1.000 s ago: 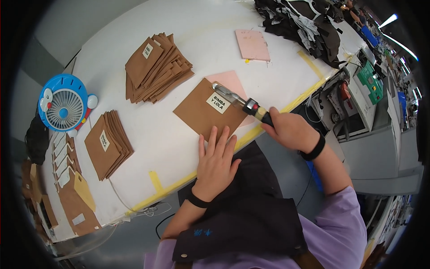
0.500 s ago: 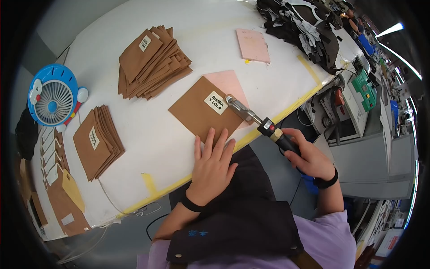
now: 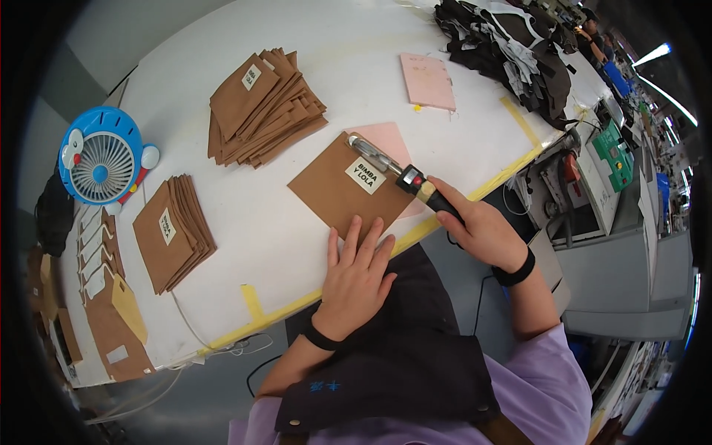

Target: The recorder is using a heated ironing tool to flatten or bond edges of small square leather pieces in a workshop.

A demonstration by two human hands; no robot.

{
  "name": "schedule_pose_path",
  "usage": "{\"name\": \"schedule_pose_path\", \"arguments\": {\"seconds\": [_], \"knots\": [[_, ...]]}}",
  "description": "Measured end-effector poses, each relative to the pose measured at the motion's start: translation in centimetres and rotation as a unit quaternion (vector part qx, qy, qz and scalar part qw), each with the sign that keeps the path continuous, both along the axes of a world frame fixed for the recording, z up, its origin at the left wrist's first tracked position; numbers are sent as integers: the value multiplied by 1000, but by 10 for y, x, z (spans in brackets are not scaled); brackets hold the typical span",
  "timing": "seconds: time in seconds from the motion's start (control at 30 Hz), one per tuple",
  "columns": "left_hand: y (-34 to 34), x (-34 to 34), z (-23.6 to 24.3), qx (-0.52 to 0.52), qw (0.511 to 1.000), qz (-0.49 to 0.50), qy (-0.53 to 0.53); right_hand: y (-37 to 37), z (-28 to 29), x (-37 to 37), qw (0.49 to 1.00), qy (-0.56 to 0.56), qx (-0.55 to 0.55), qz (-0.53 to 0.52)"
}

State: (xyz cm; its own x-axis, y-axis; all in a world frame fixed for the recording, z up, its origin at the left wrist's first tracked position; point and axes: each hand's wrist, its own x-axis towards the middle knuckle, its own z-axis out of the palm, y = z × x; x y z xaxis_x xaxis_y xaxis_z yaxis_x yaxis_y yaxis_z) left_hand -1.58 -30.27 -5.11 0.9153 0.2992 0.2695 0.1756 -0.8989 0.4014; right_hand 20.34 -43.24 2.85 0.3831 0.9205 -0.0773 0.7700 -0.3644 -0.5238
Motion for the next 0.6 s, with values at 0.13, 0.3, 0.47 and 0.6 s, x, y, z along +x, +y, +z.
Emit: {"name": "schedule_pose_path", "arguments": {"seconds": [0.13,0.3,0.47,0.6], "knots": [[-2,0,0,6,1000,0,5,-21,18,-5,996,11,-83,-39],[-3,5,0,8,1000,-3,-4,23,-4,16,1000,12,17,-4],[-2,5,-1,13,1000,1,-5,18,-7,16,999,42,13,-3],[-1,2,0,12,1000,8,0,-37,13,3,997,64,-47,-25]]}}
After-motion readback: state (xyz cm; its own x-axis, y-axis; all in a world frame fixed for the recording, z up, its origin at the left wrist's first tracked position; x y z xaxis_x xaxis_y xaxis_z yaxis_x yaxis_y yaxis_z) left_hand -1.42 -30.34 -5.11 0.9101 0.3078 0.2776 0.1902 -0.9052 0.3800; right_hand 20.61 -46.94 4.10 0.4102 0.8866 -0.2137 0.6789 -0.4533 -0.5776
